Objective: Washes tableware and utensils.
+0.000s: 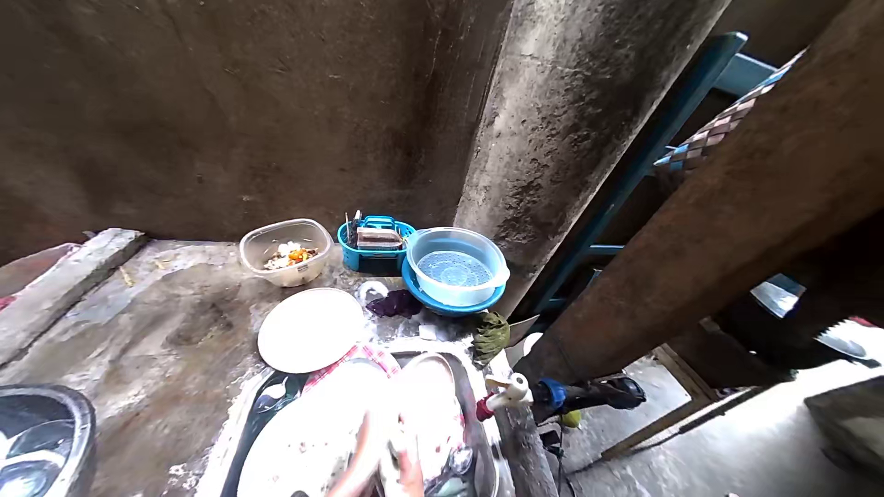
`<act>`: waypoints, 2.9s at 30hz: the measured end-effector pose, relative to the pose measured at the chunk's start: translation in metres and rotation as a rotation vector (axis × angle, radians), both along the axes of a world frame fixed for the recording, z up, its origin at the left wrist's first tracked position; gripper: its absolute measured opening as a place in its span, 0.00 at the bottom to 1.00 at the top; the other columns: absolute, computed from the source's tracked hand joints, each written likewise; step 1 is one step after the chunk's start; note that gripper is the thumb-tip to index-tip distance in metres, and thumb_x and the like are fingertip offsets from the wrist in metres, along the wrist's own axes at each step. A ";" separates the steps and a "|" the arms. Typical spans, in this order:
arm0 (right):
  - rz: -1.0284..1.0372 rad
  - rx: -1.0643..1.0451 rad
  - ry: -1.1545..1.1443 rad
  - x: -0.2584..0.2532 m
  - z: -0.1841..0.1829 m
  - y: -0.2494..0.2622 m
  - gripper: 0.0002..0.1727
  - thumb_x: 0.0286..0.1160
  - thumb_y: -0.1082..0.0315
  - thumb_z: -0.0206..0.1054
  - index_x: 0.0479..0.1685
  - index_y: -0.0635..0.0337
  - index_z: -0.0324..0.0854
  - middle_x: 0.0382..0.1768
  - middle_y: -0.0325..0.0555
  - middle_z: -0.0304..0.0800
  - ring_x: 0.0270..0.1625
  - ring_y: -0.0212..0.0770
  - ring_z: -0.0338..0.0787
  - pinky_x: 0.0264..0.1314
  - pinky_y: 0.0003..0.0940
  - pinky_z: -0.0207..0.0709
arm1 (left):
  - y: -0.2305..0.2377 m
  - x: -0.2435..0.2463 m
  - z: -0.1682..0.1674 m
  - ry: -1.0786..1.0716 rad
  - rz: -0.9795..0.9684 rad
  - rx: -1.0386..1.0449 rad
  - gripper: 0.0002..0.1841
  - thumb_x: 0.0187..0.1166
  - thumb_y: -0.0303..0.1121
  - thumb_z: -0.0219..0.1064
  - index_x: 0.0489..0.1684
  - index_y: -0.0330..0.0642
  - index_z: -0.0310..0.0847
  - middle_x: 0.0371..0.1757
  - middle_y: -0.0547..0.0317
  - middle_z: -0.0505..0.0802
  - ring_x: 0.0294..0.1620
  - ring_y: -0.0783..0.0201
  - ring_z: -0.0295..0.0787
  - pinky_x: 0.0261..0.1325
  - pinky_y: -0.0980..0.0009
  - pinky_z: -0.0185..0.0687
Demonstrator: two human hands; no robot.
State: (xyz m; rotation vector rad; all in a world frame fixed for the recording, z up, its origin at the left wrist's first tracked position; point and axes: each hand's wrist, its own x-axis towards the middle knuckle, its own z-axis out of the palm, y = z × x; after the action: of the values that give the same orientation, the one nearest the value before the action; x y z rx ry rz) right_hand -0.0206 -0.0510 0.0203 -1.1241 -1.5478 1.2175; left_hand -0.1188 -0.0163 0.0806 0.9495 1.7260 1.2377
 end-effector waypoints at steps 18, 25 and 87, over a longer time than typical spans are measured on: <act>-0.026 0.535 -0.726 -0.006 0.030 0.120 0.13 0.70 0.69 0.71 0.47 0.69 0.93 0.46 0.69 0.93 0.54 0.71 0.92 0.58 0.66 0.83 | -0.043 -0.022 0.010 -0.320 0.606 0.156 0.23 0.95 0.33 0.44 0.69 0.16 0.72 0.65 0.32 0.84 0.63 0.61 0.80 0.72 0.64 0.73; 0.438 0.209 -0.515 -0.055 0.077 0.043 0.24 0.75 0.74 0.66 0.72 0.71 0.80 0.52 0.70 0.91 0.56 0.67 0.92 0.61 0.63 0.81 | -0.023 -0.012 0.015 -0.436 0.621 0.112 0.22 0.95 0.33 0.44 0.64 0.19 0.74 0.56 0.38 0.86 0.55 0.60 0.82 0.64 0.62 0.77; -0.133 0.735 -0.341 -0.081 0.079 0.139 0.10 0.55 0.71 0.76 0.30 0.72 0.91 0.34 0.63 0.94 0.41 0.64 0.95 0.42 0.62 0.84 | -0.061 -0.041 0.030 -0.454 0.405 0.283 0.23 0.92 0.27 0.44 0.83 0.24 0.58 0.71 0.41 0.80 0.63 0.69 0.82 0.66 0.71 0.80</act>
State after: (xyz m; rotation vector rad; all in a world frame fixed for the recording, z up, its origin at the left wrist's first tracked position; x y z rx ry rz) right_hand -0.1020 0.0884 0.0998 -0.9313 -1.9105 0.3014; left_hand -0.1597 -0.0776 0.1102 0.4211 1.4363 1.8365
